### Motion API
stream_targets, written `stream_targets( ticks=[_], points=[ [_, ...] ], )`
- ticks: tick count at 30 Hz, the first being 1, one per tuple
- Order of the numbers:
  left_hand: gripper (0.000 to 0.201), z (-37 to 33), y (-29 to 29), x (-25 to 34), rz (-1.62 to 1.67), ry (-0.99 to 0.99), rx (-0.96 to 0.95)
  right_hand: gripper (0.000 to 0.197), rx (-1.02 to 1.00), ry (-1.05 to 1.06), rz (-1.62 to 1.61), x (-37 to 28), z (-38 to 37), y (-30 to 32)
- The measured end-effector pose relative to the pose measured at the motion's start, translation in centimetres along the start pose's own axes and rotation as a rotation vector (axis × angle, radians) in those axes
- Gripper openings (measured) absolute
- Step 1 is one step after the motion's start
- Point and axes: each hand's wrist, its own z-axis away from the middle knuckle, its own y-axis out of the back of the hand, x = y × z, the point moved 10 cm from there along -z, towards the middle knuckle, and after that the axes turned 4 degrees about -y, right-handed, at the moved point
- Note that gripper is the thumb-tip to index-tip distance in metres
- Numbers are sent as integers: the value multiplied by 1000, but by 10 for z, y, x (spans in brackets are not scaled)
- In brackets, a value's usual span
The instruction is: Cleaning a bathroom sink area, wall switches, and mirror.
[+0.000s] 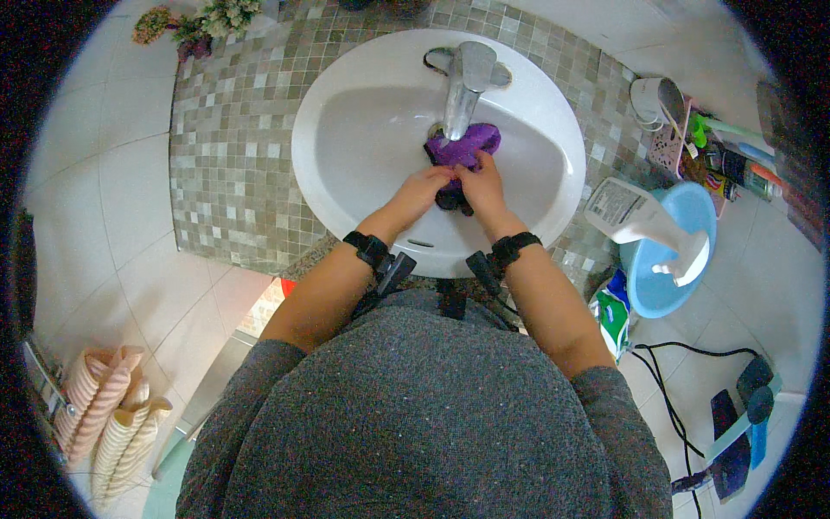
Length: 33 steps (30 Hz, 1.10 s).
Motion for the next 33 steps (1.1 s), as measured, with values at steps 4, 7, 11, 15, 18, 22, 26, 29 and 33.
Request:
stream_targets(
  ticks=[4, 7, 11, 15, 18, 22, 26, 29, 33],
  points=[
    [40, 15, 31, 44, -38, -198, 372, 46, -287, 208, 133, -73, 35, -14],
    [40, 15, 48, 50, -113, -234, 394, 45, -393, 346, 253, -93, 55, -12],
    [41, 20, 61, 52, -191, -16, 390, 47, -342, 253, 143, -69, 42, 34],
    [38, 29, 112, 38, 36, -69, 653, 45, -168, 101, 102, -82, 45, 81],
    [38, 40, 123, 64, -455, -170, 788, 42, 204, 422, 681, -120, 61, 108],
    [45, 28, 77, 93, -1034, -274, 665, 50, 116, 750, 839, -144, 77, 60],
    [42, -21, 46, 51, -782, -94, 321, 59, -243, 968, 627, -144, 106, -18],
    [37, -39, 18, 37, -871, -420, 91, 70, -238, 1085, 684, -152, 119, -52],
    [35, -51, -9, 39, -774, -291, -97, 72, -303, 703, 918, -109, 52, -30]
  ],
)
